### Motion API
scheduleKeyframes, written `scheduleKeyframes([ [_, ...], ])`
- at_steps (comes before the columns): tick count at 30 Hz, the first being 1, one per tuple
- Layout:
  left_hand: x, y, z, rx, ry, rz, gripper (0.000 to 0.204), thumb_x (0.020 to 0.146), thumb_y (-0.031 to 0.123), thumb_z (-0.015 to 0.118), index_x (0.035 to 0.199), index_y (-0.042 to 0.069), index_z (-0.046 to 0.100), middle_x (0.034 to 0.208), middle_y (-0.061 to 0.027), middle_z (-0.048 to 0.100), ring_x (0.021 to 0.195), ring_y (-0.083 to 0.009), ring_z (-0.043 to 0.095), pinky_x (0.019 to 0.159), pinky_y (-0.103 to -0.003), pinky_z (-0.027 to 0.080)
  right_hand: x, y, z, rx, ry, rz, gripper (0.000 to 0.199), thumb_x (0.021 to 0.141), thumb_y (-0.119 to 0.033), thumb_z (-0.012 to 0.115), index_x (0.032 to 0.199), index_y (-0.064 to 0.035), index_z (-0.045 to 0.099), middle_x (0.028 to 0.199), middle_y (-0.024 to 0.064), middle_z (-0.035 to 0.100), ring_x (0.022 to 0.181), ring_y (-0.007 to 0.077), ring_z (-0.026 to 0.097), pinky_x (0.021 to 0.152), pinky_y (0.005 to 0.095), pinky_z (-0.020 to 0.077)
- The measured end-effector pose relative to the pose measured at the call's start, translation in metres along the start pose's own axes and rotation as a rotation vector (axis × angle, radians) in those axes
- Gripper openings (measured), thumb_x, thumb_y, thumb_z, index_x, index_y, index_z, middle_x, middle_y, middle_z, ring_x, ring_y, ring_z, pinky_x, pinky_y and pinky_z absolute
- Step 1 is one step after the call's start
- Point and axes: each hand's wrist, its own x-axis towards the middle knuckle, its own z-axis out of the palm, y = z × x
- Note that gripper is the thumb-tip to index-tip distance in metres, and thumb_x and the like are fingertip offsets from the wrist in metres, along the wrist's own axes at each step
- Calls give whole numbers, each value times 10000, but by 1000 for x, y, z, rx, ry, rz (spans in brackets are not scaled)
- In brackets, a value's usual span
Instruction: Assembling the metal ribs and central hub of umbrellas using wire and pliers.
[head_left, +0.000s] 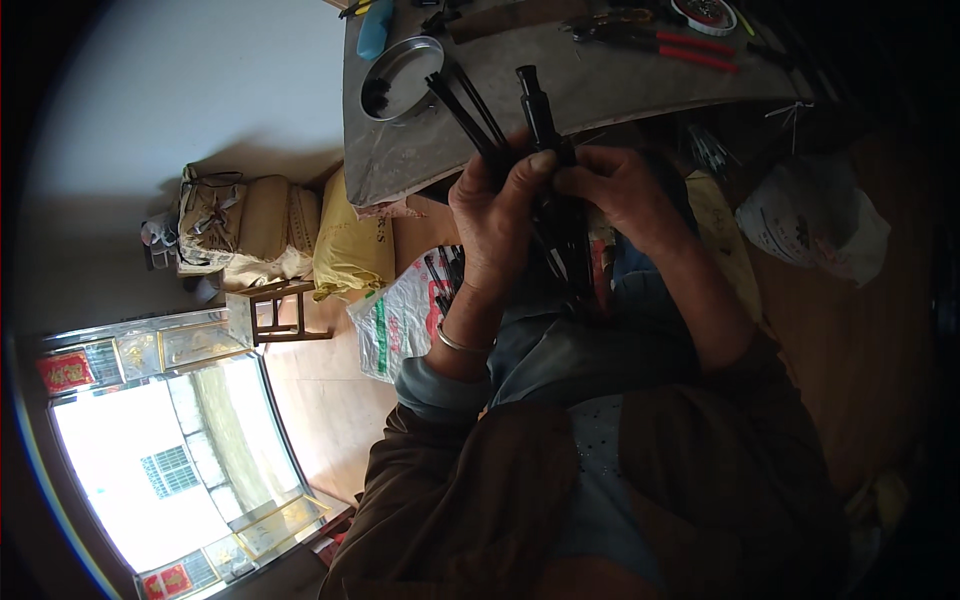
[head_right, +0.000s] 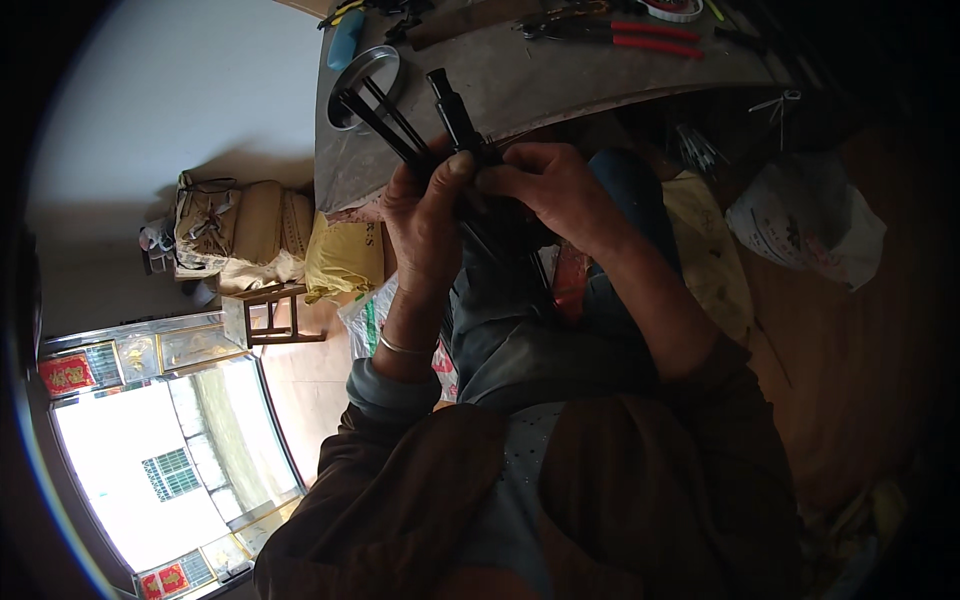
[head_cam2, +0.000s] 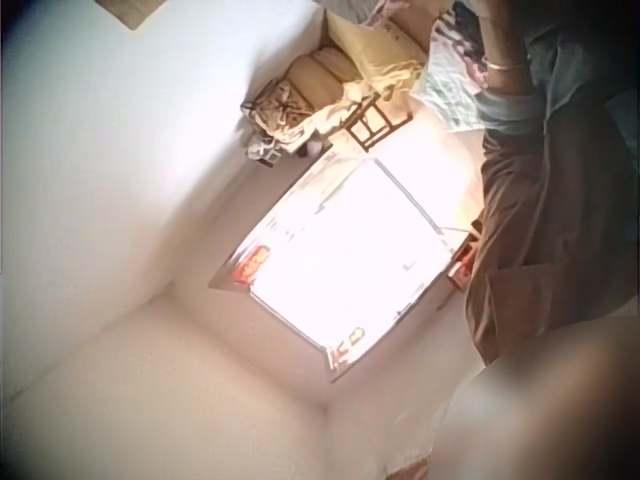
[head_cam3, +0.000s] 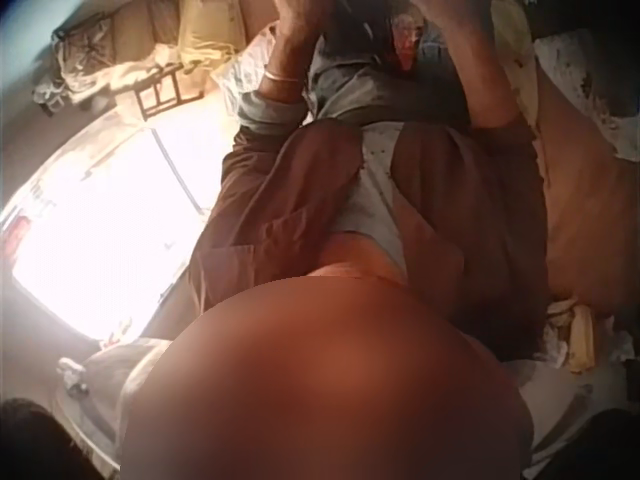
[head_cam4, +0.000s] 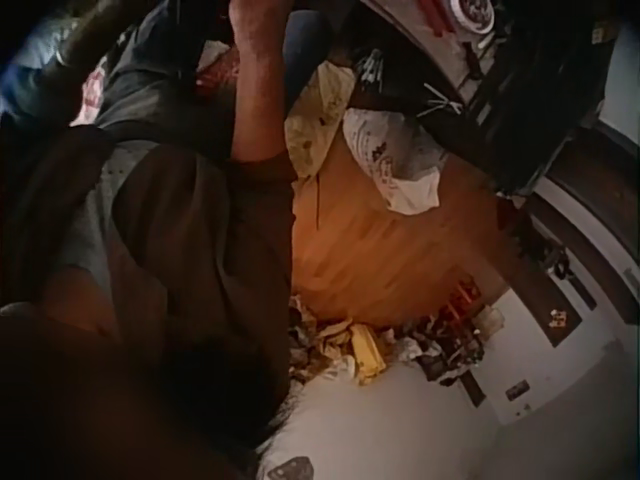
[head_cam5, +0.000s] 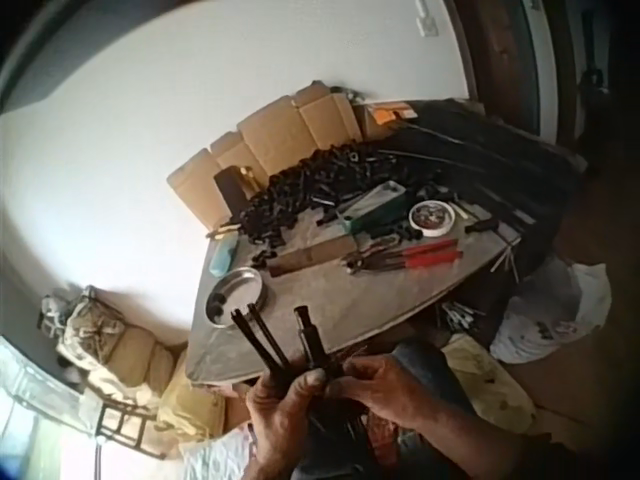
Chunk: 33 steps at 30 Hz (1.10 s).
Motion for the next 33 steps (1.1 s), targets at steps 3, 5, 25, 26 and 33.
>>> scheduleKeyframes([
  [3, -4, -1, -1, 23, 14, 51, 276, 841, 77, 701, 1101, 7, 641, 920, -46, 688, 820, -85, 613, 753, -230, 499, 3, 2, 2, 134, -57, 58, 234, 822, -300, 711, 736, -97, 631, 605, -57, 512, 563, 28, 478, 528, 196, 366],
  [5, -4, 0, -3, 41, 23, 80, 277, 846, 81, 697, 1106, 5, 639, 923, -47, 688, 820, -83, 611, 754, -231, 498, 4, -4, 5, 80, -70, 76, 250, 817, -316, 716, 731, -97, 630, 599, -56, 511, 550, 31, 475, 518, 198, 364],
  [25, 7, 21, -17, -52, -143, -116, 203, 866, 140, 668, 1020, 8, 661, 847, 1, 651, 769, -67, 591, 699, -210, 475, -3, -19, 16, -213, -23, 46, 293, 789, -321, 753, 754, -48, 650, 611, -34, 541, 542, 50, 495, 490, 217, 383],
  [26, 8, 23, -13, -96, -105, -146, 210, 859, 144, 677, 1023, 12, 661, 838, 4, 649, 763, -69, 587, 698, -210, 470, -4, -19, 17, -212, -26, 46, 293, 789, -321, 753, 754, -48, 650, 611, -34, 541, 542, 50, 495, 490, 217, 383],
  [33, 6, 17, -23, -90, -146, -132, 218, 848, 135, 690, 1027, 14, 658, 840, 1, 651, 766, -73, 592, 706, -211, 475, -3, -12, 16, -56, -40, 71, 285, 818, -316, 732, 772, -45, 656, 616, -32, 542, 545, 42, 492, 485, 210, 369],
])
